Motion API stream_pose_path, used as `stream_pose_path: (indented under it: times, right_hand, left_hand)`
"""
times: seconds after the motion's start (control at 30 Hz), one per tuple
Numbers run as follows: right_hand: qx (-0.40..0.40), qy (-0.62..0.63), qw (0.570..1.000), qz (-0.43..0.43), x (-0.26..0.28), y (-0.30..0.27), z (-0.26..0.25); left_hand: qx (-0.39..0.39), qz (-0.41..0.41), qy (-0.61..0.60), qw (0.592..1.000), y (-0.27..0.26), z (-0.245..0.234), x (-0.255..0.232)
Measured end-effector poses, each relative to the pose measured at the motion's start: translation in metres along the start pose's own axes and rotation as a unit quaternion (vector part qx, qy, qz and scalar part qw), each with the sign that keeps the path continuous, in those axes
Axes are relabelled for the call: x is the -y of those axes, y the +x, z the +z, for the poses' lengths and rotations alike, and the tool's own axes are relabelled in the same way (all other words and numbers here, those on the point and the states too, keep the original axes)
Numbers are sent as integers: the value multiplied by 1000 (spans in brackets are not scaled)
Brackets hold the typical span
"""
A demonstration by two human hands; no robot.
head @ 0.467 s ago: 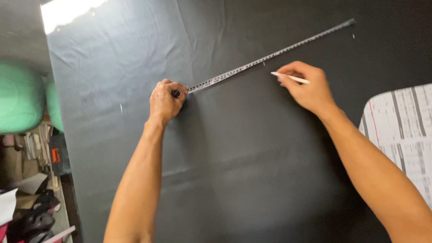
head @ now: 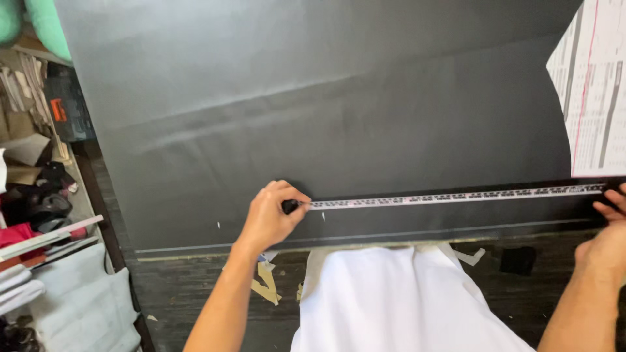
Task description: The person measures a large piece of black fabric on a table using a metal ruler and a white marking pen. They align the ruler along the fabric edges and draw straight lines to mark cutting or folding guides. A printed paper pattern is placed on the fabric and used as a reference during the process.
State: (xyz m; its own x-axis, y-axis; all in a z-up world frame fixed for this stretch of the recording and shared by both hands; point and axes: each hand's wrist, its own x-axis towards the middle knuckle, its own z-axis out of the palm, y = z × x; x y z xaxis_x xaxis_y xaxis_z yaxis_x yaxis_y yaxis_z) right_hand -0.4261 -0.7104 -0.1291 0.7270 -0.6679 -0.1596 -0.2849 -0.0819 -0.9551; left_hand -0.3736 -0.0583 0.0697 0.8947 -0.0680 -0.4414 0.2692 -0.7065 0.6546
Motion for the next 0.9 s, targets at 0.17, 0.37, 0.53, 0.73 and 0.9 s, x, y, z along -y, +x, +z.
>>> stream_pose_path:
  times: [0.17,0.37,0.53,0.73,0.9]
  right_hand:
    - [32,-71,994,-73,38,-47,25]
    - [81,-119,980,-137,70,-48,59]
    - [77,-123,975,-166,69,-48,62]
    - [87,-94,975,-184,56,-39,57]
    - [87,-117,970,-195,56,-36,56]
  left_hand:
    - [-104,62,52,991,-31,45,13]
    - [-188,82,85,975,-35,77,25]
    - [-212,100,87,968,-36,82,30]
    - [-204,85,93,971,-37,83,31]
    - [-208,80,96,970,-38,84,32]
